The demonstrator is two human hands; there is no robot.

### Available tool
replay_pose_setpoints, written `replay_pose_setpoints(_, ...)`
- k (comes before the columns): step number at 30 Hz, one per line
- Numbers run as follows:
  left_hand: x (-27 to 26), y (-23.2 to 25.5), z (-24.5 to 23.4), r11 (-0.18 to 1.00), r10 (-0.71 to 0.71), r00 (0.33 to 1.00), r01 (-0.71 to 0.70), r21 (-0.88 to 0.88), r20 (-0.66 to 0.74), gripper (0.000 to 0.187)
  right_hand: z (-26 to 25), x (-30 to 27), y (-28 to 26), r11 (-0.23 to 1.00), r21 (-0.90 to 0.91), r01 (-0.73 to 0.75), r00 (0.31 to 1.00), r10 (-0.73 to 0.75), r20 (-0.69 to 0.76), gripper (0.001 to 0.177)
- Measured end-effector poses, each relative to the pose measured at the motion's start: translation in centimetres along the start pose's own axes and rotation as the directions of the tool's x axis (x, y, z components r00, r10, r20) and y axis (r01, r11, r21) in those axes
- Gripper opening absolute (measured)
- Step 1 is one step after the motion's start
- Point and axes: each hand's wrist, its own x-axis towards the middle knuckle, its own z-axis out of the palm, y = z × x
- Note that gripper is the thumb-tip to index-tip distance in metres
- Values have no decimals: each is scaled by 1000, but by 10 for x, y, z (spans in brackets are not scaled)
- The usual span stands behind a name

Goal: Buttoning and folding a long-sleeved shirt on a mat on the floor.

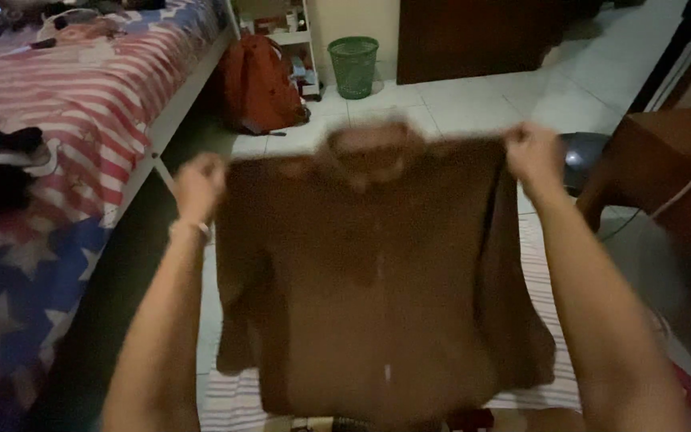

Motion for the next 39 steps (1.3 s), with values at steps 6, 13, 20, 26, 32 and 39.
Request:
replay_pose_setpoints(6, 74, 64, -87, 938, 163, 939, -242, -248, -301, 8, -59, 80, -11, 725, 113, 680, 691, -580, -432, 26)
replay_pose_setpoints(13, -48, 60, -125, 868, 384, 920, -388, -309, -79, 15, -80, -68, -11, 800, 211, 561, 824, -515, -238, 9)
replay_pose_setpoints(20, -230, 9, -51, 974, 208, 894, -149, -173, 397, 27, -6, -196, 140, 946, 203, 252, 937, -291, 194, 19)
replay_pose_setpoints(26, -381, -76, 7, 994, 101, 658, -89, -56, 747, 35, 25, -285, 276, 994, 105, 19, 806, -78, 586, 23)
replay_pose_setpoints(32, -411, -51, -8, 992, 122, 419, -80, -98, 900, 26, 4, -326, 296, 986, -64, -156, 435, 127, 891, 16)
replay_pose_setpoints(39, -399, -126, 47, 802, -138, -48, 580, 140, 989, 28, 30, -280, 322, 910, 8, -415, 230, 97, 968, 17)
